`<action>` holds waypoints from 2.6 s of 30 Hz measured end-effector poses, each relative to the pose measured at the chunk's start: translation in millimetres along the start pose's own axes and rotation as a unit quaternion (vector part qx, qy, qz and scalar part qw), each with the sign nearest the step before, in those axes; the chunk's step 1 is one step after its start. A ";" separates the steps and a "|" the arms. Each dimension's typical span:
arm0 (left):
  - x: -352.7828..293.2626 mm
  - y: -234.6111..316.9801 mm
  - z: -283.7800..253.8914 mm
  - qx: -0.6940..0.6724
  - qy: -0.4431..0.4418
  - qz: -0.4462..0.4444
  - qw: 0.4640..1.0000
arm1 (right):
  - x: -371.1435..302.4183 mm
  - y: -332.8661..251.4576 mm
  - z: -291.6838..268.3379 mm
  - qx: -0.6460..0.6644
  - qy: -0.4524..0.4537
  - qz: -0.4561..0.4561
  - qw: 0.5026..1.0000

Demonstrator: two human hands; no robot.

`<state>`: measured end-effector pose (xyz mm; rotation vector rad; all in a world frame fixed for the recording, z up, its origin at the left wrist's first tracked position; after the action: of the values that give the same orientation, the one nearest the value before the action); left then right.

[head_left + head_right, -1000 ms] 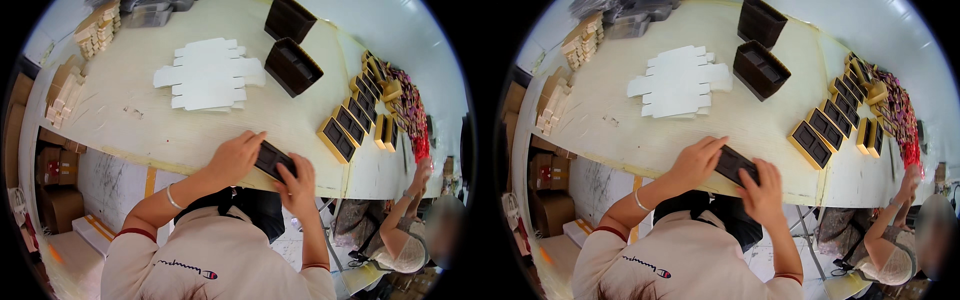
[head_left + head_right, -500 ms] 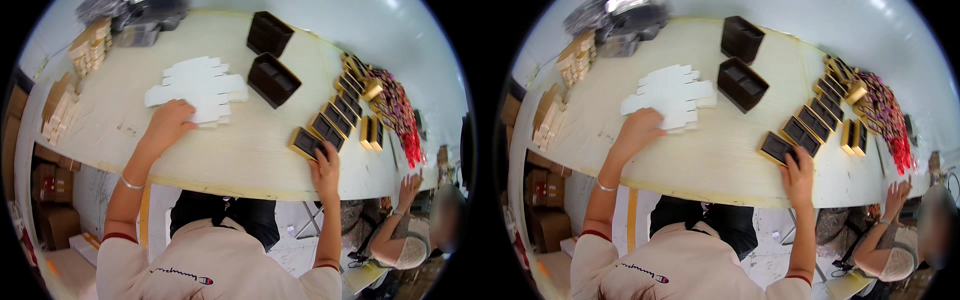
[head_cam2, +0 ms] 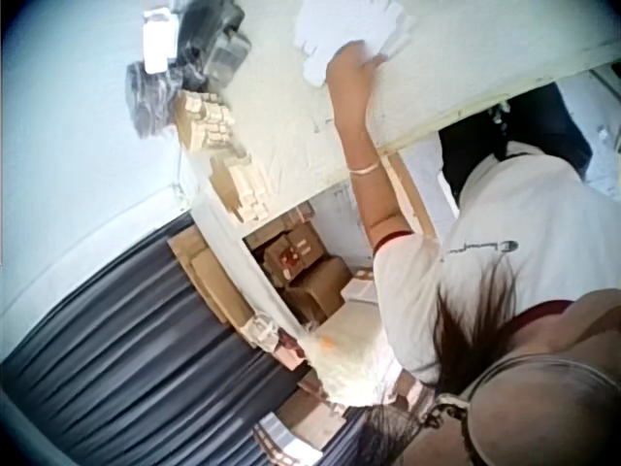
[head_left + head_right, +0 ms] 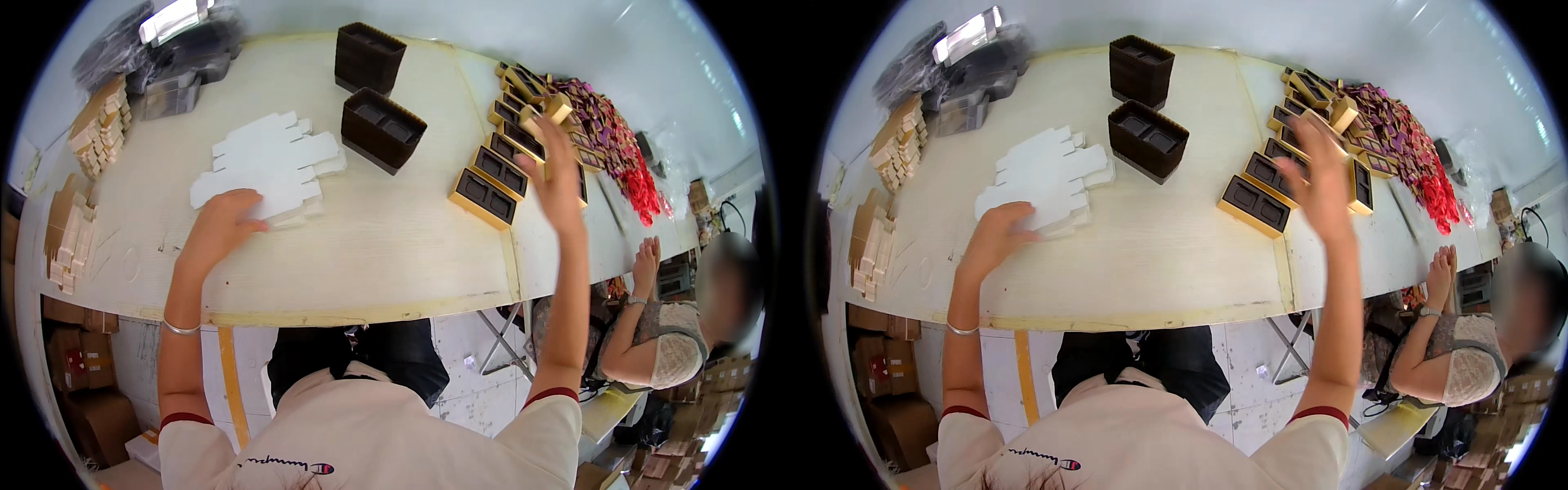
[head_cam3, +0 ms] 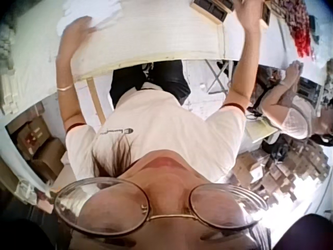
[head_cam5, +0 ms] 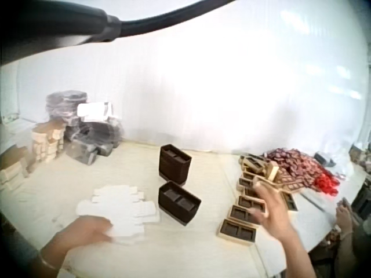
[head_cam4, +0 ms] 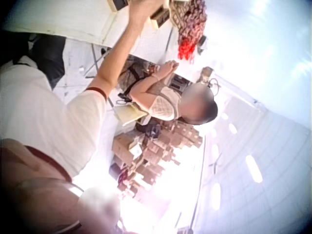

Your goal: The person folds flat white cardboard pieces into rectangular boxes and inserts dark brown inserts into them. The person repeats this process multiple times, stacking the completed boxes on the table.

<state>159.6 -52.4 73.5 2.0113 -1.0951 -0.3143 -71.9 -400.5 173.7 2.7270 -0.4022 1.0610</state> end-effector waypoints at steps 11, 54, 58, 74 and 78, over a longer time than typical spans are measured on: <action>-94.7 82.9 31.6 0.172 0.064 0.341 0.922 | -103.7 -194.2 -8.3 0.156 -0.013 -0.169 0.973; -86.1 80.1 116.6 -0.084 -0.007 -0.034 0.996 | -152.0 -217.5 21.1 0.528 -0.342 0.173 0.758; -100.4 79.5 124.4 -0.086 -0.077 -0.062 0.991 | -151.3 -164.8 -5.6 0.324 -0.264 -0.025 0.908; 12.5 75.3 137.4 -0.015 -0.149 0.231 0.961 | -135.9 -186.4 54.8 0.155 -0.221 -0.007 0.963; 10.4 65.5 135.6 -0.036 -0.171 0.195 0.965 | -129.8 -202.2 34.6 0.107 -0.111 -0.108 0.982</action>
<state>52.9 -152.6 36.9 1.6651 -1.6398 -0.4960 -77.9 -195.0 44.6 3.0058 -0.0179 0.7874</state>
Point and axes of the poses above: each hand's wrist, its own x-axis towards the middle knuckle, its own z-axis out of the palm, y = z × x, the point moved 7 cm from there along x, towards the middle knuckle, and after that the axes turned 15 degrees about -x, right-handed, at the moved point
